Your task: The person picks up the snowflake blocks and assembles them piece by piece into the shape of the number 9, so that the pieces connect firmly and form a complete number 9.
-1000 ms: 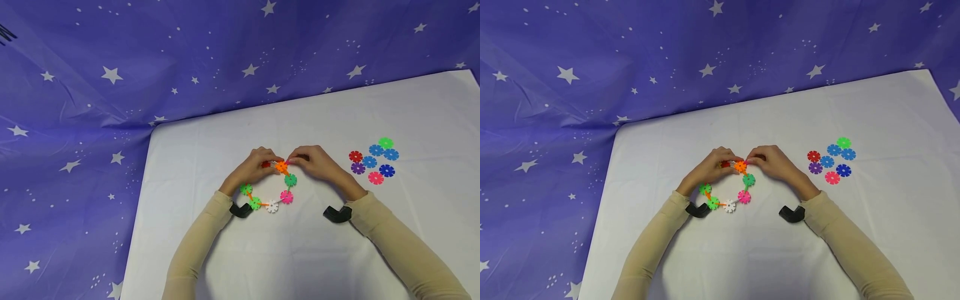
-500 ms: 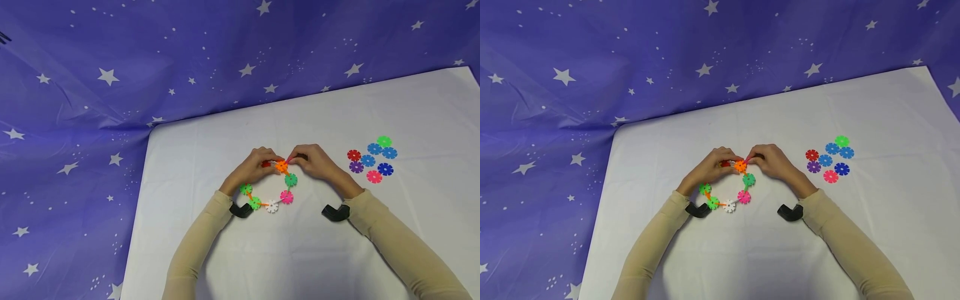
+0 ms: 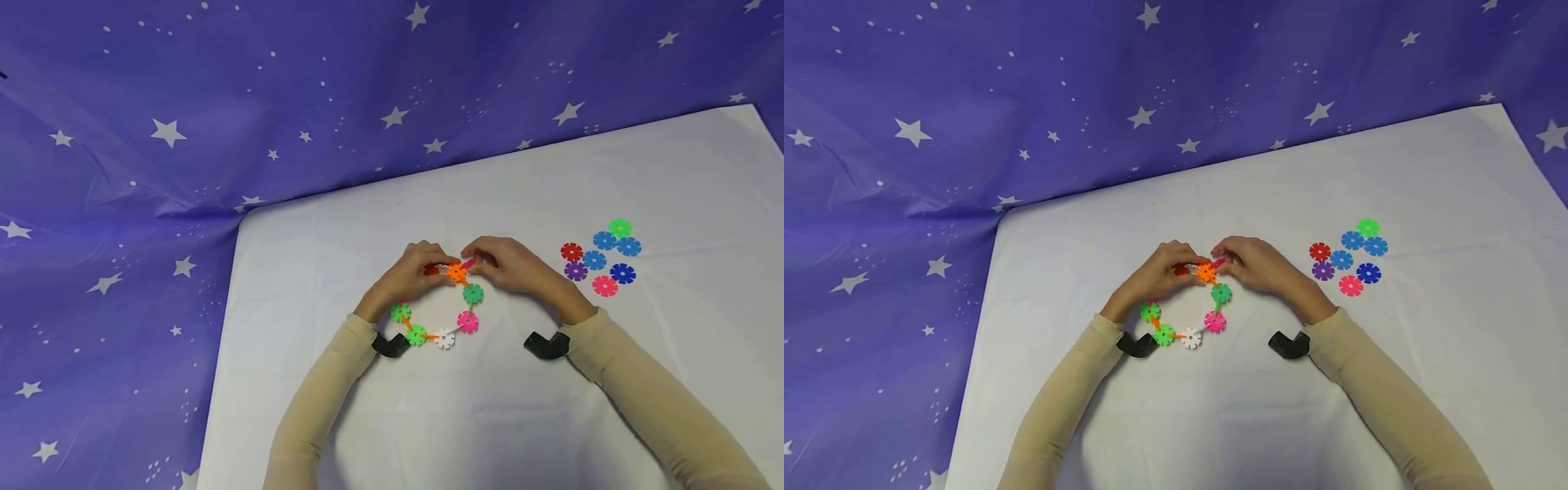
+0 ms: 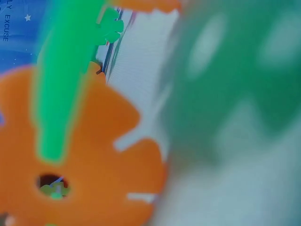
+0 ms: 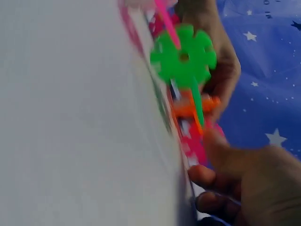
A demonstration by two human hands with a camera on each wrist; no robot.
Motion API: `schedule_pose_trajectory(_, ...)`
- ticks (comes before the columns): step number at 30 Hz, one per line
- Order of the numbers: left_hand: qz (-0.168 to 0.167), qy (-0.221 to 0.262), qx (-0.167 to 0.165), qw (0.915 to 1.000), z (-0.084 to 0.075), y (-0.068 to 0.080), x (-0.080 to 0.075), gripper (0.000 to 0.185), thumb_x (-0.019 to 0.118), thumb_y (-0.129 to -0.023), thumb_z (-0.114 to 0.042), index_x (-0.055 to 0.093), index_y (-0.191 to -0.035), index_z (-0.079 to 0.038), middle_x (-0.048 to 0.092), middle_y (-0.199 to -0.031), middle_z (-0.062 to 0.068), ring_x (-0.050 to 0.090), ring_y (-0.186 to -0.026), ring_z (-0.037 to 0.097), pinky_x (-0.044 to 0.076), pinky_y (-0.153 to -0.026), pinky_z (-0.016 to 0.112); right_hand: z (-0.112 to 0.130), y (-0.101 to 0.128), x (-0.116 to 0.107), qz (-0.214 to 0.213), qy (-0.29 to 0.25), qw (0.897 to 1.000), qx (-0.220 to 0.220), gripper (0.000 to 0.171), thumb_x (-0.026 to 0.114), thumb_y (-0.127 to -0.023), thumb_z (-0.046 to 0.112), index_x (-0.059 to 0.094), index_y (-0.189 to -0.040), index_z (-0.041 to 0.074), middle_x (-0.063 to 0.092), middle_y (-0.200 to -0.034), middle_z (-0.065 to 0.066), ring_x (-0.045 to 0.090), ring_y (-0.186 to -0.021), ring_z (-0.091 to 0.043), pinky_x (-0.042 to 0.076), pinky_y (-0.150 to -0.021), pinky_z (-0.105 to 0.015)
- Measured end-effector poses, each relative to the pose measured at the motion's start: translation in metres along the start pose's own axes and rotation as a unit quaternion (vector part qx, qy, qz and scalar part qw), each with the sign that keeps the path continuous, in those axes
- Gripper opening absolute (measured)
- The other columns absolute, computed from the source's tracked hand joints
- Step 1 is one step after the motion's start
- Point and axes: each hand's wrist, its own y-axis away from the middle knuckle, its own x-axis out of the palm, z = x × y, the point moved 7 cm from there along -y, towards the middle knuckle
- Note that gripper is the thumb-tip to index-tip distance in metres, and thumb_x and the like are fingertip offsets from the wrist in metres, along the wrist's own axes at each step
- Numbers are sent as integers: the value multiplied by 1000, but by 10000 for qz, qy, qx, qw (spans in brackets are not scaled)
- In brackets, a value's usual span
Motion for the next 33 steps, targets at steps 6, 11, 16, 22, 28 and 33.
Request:
schedule_pose_trajectory(6,121,-96,6,9999,-3,7,-6,44,74,-88,-30,66,-128,-15,68,-107,-3,50,-98,13,31,-87,32,-25,27,-55,-381,316,9986,159,35,78,-83,13,65,-116,8,59,-87,1,46,-65,-9,40,-60,-23)
schedule_pose_trajectory(11,341,-85,-118,9993,-4,13,-9,46,72,-89,-32,63,-132,-16,64,-118,-1,49,-110,15,31,-95,35,-65,63,-91,-180,710,9920,1030,36,84,-76,11,67,-108,7,57,-87,-2,48,-74,-13,41,-63,-21)
schedule_pose_trajectory(16,305,-180,-164,9992,-1,13,-7,40,70,-91,-32,66,-128,-19,63,-114,-3,49,-106,13,30,-93,34,-78,72,-93,415,1000,9860,1266,35,83,-78,12,66,-107,5,55,-89,-5,48,-82,-19,43,-69,-26)
schedule_pose_trajectory(22,305,-297,-148,9990,0,4,-8,32,67,-93,-31,69,-124,-24,64,-107,-6,49,-98,11,29,-88,32,-79,70,-92,423,1066,9832,1423,29,81,-78,9,62,-99,4,57,-87,-6,51,-82,-20,45,-71,-29)
schedule_pose_trajectory(28,529,-587,-215,9966,-5,-3,-11,32,65,-94,-33,68,-125,-27,63,-108,-7,48,-100,11,30,-91,32,-75,67,-93,124,798,9862,1444,22,76,-85,9,58,-96,5,59,-82,-5,50,-75,-17,42,-65,-25)
schedule_pose_trajectory(33,682,-550,-249,9958,-18,-4,-12,41,68,-92,-35,64,-131,-22,62,-115,-4,48,-107,12,29,-95,34,-58,55,-84,-397,365,9918,1158,12,70,-90,6,59,-95,7,56,-76,-5,46,-65,-13,39,-57,-23)
